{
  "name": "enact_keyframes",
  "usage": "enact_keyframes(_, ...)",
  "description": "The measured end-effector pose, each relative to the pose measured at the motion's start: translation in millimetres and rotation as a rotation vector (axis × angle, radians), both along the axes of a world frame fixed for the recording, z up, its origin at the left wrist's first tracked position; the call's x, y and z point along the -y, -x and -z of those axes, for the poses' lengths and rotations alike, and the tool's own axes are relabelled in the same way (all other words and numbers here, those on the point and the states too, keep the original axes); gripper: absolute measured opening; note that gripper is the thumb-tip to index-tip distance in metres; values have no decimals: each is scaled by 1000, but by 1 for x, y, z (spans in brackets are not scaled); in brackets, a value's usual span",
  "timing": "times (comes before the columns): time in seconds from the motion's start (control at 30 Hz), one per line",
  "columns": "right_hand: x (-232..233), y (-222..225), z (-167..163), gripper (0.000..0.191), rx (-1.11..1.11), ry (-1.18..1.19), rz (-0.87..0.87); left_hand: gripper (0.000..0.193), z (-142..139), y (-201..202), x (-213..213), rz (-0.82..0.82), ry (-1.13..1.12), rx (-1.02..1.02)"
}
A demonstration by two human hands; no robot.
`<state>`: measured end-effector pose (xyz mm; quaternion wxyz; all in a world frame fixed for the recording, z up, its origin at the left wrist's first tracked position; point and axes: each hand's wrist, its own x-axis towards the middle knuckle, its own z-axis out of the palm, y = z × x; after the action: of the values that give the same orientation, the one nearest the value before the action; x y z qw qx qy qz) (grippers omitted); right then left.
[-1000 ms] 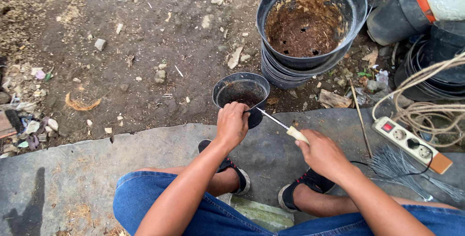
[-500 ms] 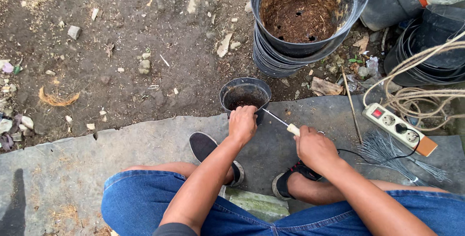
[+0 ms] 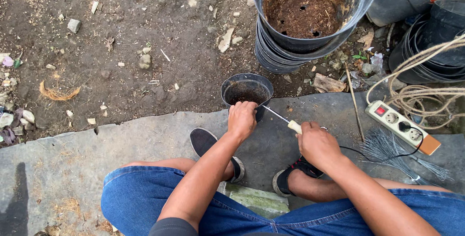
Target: The person sits on the ground and uses a screwdriver to drill holes into the sides of black plastic pots. They rotate each pot to create multiple holes around its circumference, then set it aside and repeat the process with another pot.
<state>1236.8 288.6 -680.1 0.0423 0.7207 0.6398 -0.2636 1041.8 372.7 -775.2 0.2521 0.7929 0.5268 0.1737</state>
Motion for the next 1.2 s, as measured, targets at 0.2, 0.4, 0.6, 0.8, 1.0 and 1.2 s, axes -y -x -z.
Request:
enact_keyframes(0.2,-1,-4,-5,29,33,-31,-4,14,-5,0,-1,20,38,14)
enact_keyframes(0.4,-4,-4,-5,26,65,-32,-5,14,-6,-1,-2,17,16,27)
enact_keyframes(0.6,-3,3,-8,23,106,-50,-61,16,-5,-1,-3,20,18,46)
enact_keyframes(0.8,-1,3,-7,22,100,-104,-64,22,-4,3,-3,48,6,90)
enact_keyframes(1.0,-2,1,-7,21,65,-123,-21,17,-3,3,-2,39,-16,101)
enact_keyframes(1.2,-4,1,-11,28,37,-62,16,15,-6,2,-3,35,-2,82)
